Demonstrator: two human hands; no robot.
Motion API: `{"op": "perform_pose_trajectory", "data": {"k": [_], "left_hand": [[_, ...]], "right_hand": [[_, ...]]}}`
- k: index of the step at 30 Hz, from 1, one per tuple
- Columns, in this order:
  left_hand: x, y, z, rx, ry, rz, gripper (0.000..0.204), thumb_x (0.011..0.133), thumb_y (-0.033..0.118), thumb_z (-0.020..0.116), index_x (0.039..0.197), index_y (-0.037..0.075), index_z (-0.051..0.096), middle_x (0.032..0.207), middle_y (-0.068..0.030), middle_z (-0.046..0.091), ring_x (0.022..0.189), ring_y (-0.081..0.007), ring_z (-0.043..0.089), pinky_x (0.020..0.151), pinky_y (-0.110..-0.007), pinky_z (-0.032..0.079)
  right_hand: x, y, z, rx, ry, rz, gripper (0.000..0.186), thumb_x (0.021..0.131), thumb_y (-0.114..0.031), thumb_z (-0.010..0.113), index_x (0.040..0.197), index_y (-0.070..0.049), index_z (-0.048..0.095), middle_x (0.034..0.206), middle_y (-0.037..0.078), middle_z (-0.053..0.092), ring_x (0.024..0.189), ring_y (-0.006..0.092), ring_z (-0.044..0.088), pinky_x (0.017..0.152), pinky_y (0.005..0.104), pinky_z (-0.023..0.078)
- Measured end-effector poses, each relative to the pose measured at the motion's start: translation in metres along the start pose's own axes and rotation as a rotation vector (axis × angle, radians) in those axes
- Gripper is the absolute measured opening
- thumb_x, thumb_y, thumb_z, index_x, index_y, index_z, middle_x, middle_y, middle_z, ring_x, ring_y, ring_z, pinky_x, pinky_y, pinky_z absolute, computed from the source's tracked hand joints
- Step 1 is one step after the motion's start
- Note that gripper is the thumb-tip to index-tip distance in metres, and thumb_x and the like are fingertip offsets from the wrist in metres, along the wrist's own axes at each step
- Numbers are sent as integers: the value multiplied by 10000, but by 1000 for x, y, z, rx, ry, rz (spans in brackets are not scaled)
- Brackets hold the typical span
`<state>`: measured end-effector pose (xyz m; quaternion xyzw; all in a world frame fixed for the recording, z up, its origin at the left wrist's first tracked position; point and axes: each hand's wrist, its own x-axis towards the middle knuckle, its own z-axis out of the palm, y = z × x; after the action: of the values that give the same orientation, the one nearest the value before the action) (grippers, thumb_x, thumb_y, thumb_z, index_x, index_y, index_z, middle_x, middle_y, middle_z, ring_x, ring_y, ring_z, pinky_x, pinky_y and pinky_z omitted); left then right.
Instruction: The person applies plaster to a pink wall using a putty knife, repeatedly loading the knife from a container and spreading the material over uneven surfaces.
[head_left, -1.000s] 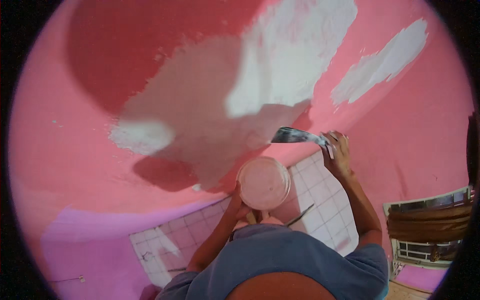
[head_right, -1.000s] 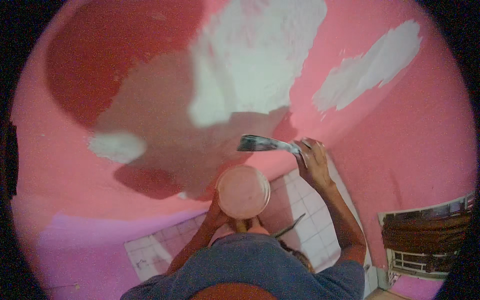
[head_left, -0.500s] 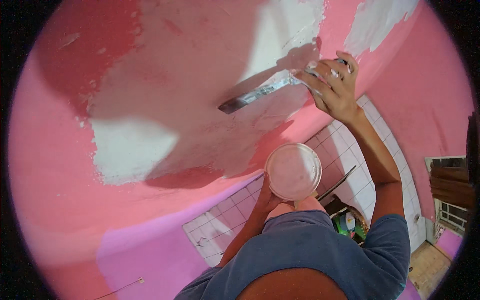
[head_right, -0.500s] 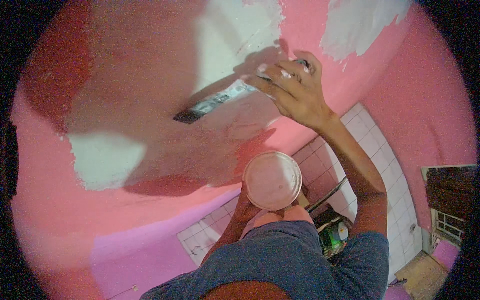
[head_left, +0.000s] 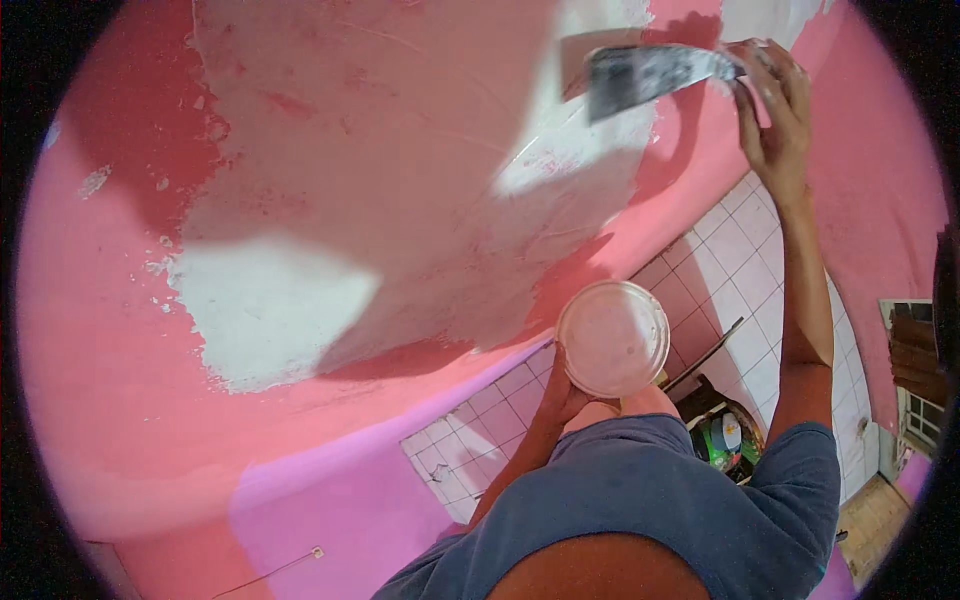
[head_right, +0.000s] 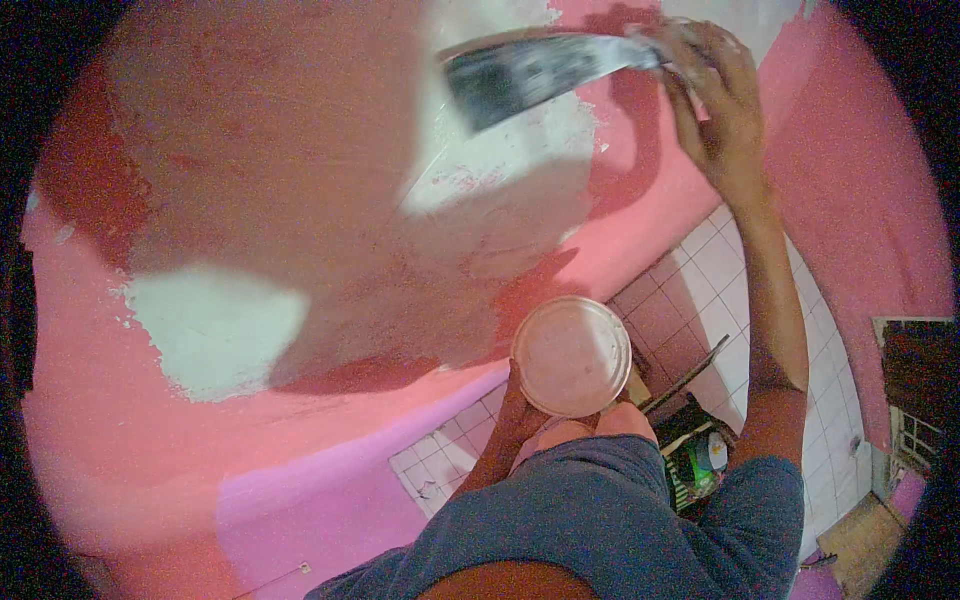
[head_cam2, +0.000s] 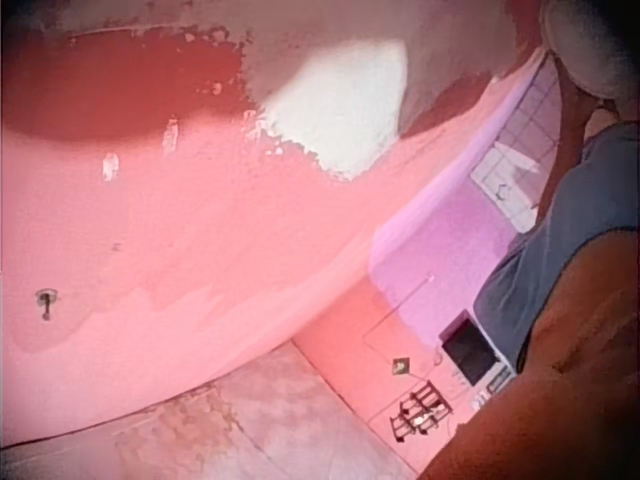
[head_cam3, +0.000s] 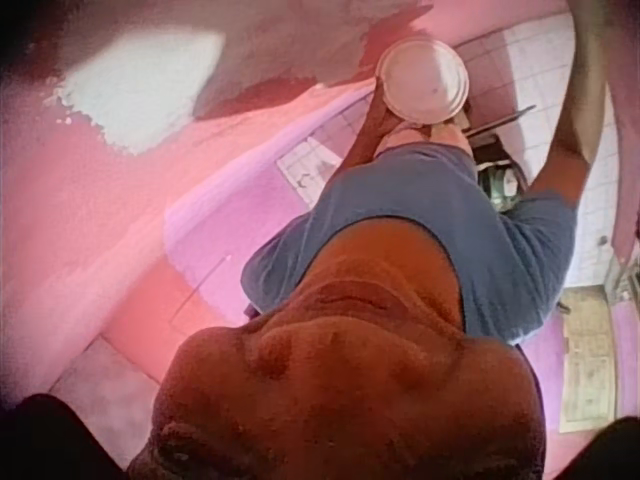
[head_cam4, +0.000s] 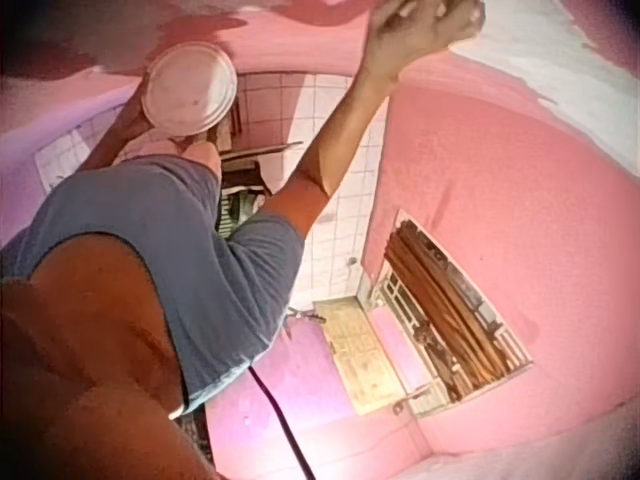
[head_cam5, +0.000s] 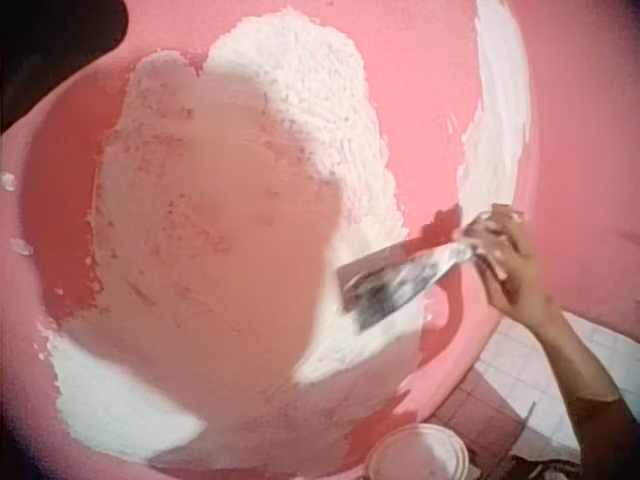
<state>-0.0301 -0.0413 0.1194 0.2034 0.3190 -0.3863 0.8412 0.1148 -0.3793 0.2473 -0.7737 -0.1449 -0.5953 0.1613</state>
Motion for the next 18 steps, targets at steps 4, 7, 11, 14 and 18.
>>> {"op": "perform_pose_trajectory", "data": {"k": [4,7,11,14,18], "left_hand": [[-7,-2,17,718,-139,336,991,605,221,855,1364,54,240,1312,-134,418,1198,-231,438,1003,-383,386],[13,0,-14,455,-206,196,807,741,422,590,1390,107,229,1358,-134,384,1219,-283,430,980,-458,409],[12,1,-13,745,-433,402,708,886,619,319,1413,157,220,1396,-131,359,1238,-333,423,953,-529,434],[14,-1,-13,948,-529,576,703,889,619,310,1412,156,226,1392,-128,367,1237,-325,427,941,-526,442],[23,-7,-40,146,-221,62,708,889,625,295,1412,152,227,1390,-123,372,1232,-315,435,926,-521,453]], "right_hand": [[36,-66,14,-3,-150,-277,381,730,-37,630,1089,-162,649,1094,29,572,1049,229,520,954,429,399],[40,-92,27,58,-137,-351,421,681,-44,633,1073,-195,663,1087,2,571,1028,216,519,954,422,400],[18,-88,38,90,-107,-375,430,639,-6,646,1025,-190,701,1023,-6,577,945,198,528,927,414,408],[13,-56,38,-87,-153,-395,432,716,-135,620,1138,-224,632,1111,-7,556,1039,211,516,960,428,403],[-5,11,29,-146,-121,-260,476,691,-107,649,1154,-215,622,1087,8,565,1010,224,520,947,450,405]]}}
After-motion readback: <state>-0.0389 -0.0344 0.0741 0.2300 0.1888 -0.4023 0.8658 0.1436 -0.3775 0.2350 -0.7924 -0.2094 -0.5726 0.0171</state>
